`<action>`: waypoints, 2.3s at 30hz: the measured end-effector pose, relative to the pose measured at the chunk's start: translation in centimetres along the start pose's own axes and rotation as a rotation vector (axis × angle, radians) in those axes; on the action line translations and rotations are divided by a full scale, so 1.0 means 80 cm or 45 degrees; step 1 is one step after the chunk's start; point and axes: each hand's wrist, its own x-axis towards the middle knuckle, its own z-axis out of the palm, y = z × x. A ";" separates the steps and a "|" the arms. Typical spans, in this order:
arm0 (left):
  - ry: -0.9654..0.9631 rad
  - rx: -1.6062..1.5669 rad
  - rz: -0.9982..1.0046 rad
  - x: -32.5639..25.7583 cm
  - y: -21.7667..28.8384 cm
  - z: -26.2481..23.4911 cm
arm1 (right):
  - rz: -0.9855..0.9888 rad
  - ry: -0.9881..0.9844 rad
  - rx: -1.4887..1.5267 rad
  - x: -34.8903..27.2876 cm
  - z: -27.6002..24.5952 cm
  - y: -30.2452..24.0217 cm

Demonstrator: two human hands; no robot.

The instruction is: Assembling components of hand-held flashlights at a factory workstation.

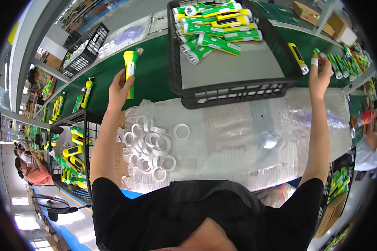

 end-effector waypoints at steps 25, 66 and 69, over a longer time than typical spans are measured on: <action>-0.785 -0.920 0.630 -0.292 0.207 0.115 | 0.831 -1.592 1.808 -0.301 -0.202 -0.377; -0.773 -0.101 1.085 -0.234 0.207 0.379 | 1.159 -0.508 1.550 -0.327 -0.235 -0.253; -0.838 -0.076 1.001 -0.237 0.201 0.364 | 1.206 -0.521 1.592 -0.330 -0.237 -0.245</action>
